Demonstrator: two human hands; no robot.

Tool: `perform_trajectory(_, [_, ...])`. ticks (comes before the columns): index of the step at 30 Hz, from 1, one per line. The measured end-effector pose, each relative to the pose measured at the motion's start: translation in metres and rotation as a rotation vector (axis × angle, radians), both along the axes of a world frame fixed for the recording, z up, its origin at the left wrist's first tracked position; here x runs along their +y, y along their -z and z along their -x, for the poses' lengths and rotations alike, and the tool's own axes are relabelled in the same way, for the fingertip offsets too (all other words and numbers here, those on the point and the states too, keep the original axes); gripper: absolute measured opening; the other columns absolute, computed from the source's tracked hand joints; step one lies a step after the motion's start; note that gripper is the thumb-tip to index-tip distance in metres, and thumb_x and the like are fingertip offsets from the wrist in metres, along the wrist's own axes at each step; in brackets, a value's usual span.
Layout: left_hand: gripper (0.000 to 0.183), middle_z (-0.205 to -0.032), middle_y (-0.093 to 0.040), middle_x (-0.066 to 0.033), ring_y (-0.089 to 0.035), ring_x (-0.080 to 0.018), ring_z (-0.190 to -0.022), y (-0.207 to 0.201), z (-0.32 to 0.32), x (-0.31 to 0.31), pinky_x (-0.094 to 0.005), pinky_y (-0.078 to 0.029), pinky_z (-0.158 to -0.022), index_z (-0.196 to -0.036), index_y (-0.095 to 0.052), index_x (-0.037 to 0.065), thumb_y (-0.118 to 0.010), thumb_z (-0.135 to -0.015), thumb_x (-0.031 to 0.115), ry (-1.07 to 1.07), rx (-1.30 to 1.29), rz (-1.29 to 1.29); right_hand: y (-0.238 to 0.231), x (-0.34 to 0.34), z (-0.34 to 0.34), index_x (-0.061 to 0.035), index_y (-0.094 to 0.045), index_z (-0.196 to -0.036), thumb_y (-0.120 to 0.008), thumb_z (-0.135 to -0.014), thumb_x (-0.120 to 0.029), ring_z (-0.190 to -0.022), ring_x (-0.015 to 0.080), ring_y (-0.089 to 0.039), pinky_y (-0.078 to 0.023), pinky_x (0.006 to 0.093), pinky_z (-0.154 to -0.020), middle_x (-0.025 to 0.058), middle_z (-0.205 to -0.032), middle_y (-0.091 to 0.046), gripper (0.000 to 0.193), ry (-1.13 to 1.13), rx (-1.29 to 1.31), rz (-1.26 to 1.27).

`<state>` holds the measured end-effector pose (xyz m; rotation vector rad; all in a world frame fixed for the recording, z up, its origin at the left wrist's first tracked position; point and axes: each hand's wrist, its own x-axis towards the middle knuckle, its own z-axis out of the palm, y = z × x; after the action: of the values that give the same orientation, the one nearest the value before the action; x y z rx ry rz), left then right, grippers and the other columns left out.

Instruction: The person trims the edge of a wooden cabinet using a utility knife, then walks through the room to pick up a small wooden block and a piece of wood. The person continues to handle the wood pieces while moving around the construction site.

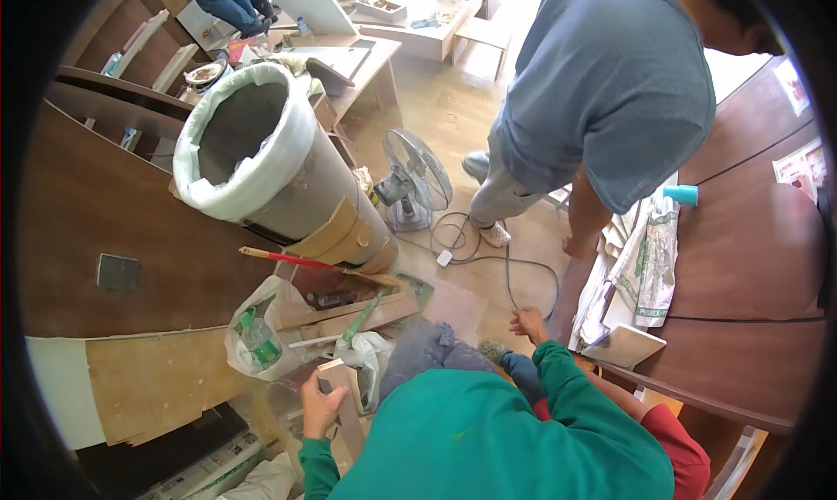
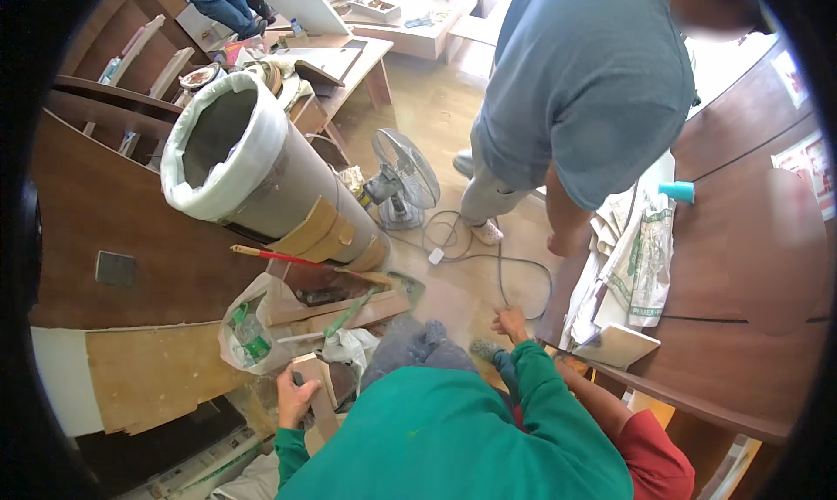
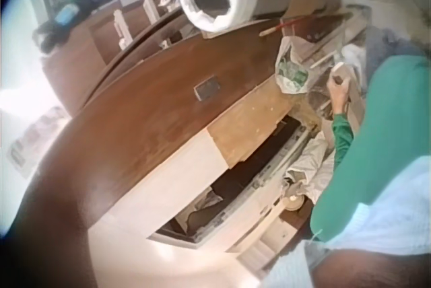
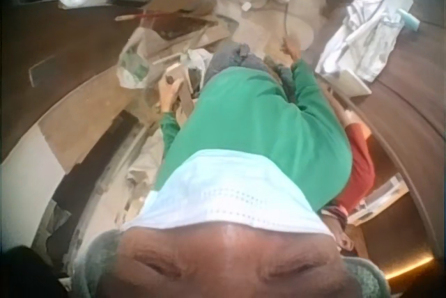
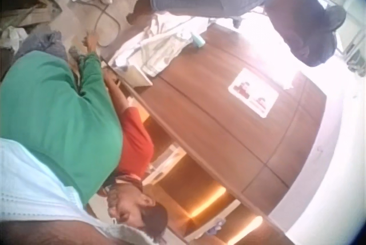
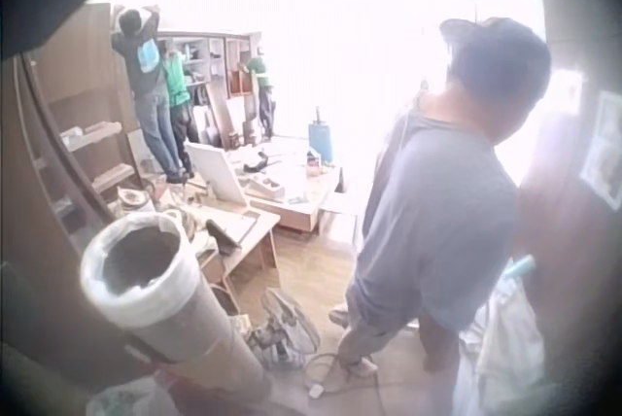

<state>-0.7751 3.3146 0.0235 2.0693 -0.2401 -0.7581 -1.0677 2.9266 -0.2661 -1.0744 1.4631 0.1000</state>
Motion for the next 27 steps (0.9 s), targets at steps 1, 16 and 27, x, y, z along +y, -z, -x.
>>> perform_trajectory(1, [0.037, -0.089, -0.069, -0.0093, -0.063, -0.0134, -0.079, 0.005, -0.002, -0.004, -0.0298, -0.051, -0.072, -0.105, -0.063, -0.004, -0.068, -0.070, 0.007, 0.026, -0.007, 0.000, 0.001, 0.001, 0.009, 0.0100, -0.064, -0.095, -0.062, -0.090, -0.028, -0.063, 0.0257, -0.068, -0.055, 0.0350, -0.050, 0.0186, -0.082, -0.068, 0.039, 0.012, 0.027, -0.011])
perform_trajectory(16, [0.038, -0.088, -0.069, -0.0109, -0.064, -0.0151, -0.078, 0.028, -0.099, -0.102, -0.0311, -0.052, -0.071, -0.104, -0.062, -0.003, -0.067, -0.070, 0.011, 0.215, -0.140, 0.129, -0.034, -0.002, 0.012, 0.0031, -0.061, -0.108, -0.060, -0.092, -0.024, -0.063, 0.0259, -0.069, -0.057, 0.0359, -0.050, 0.0183, -0.090, -0.068, 0.032, 0.206, 0.064, -0.032])
perform_trajectory(27, [0.035, -0.086, -0.070, -0.0122, -0.065, -0.0139, -0.074, 0.030, -0.114, -0.218, -0.0298, -0.053, -0.068, -0.104, -0.062, -0.002, -0.068, -0.072, 0.011, 0.348, -0.173, 0.169, -0.027, -0.053, 0.002, 0.0024, -0.058, -0.110, -0.062, -0.092, -0.025, -0.067, 0.0277, -0.070, -0.057, 0.0357, -0.052, 0.0189, -0.091, -0.068, 0.033, 0.195, 0.035, 0.001])
